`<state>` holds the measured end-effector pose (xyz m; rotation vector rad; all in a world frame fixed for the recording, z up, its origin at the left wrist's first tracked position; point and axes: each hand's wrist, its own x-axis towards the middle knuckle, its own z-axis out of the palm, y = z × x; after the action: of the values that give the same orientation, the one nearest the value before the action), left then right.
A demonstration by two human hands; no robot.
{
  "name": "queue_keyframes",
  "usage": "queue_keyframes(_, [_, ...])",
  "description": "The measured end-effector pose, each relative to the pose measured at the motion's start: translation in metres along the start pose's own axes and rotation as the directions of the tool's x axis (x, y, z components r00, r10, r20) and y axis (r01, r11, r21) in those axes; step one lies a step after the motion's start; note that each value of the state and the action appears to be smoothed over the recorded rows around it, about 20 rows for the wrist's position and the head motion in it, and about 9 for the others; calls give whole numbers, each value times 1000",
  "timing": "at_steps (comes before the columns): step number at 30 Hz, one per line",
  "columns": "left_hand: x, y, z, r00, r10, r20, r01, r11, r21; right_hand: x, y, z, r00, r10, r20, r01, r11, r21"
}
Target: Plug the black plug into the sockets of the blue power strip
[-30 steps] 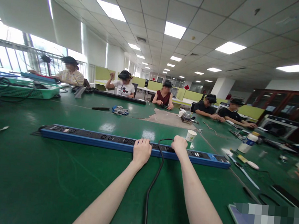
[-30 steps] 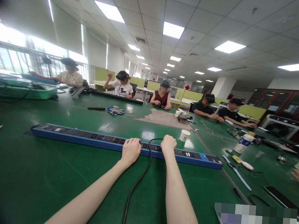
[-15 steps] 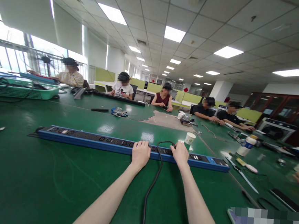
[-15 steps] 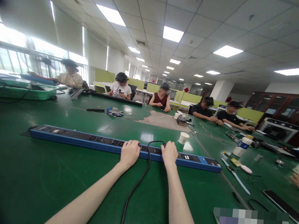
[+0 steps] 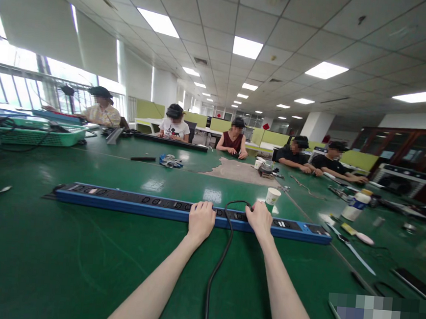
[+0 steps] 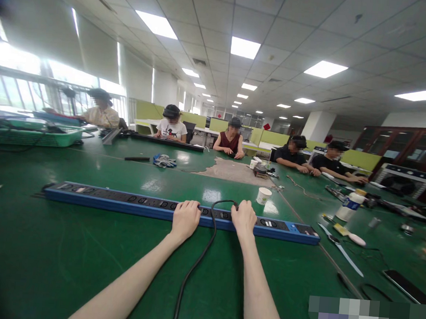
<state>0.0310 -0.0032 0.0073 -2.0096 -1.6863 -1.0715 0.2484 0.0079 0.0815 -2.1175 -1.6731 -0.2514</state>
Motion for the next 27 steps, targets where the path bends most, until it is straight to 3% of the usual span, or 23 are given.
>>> queue_keyframes(3, [0, 1, 0, 1000, 0, -1, 0, 1000, 8, 5, 2, -34, 990, 49, -132, -40, 997, 72])
queue_keyframes(7, [0, 2, -1, 1000, 6, 10, -6, 1000, 14, 14, 25, -89, 941, -32, -336, 69, 993, 98])
queue_keyframes(11, [0, 2, -2, 1000, 5, 12, -5, 1000, 20, 17, 65, -116, 977, -28, -212, 53, 992, 116])
queue_keyframes(13, [0, 3, -3, 1000, 3, 10, -3, 1000, 21, 18, 85, -119, 988, -11, -152, 32, 990, 136])
queue_keyframes(17, [-1, 3, -3, 1000, 5, 1, -5, 1000, 11, 17, 113, -121, 989, -5, -148, 23, 992, 122])
queue_keyframes(22, [-1, 3, -2, 1000, 1, -9, -1, 1000, 11, 17, 120, -113, 999, -41, -33, 48, 973, 225])
queue_keyframes(24, [-1, 3, -2, 1000, 1, -8, -1, 1000, 14, 19, 121, -104, 1000, -10, 27, 1, 953, 304])
queue_keyframes(27, [-1, 4, -2, 1000, 1, 0, -1, 1000, 12, 22, 126, -91, 995, 92, 26, -95, 936, 339])
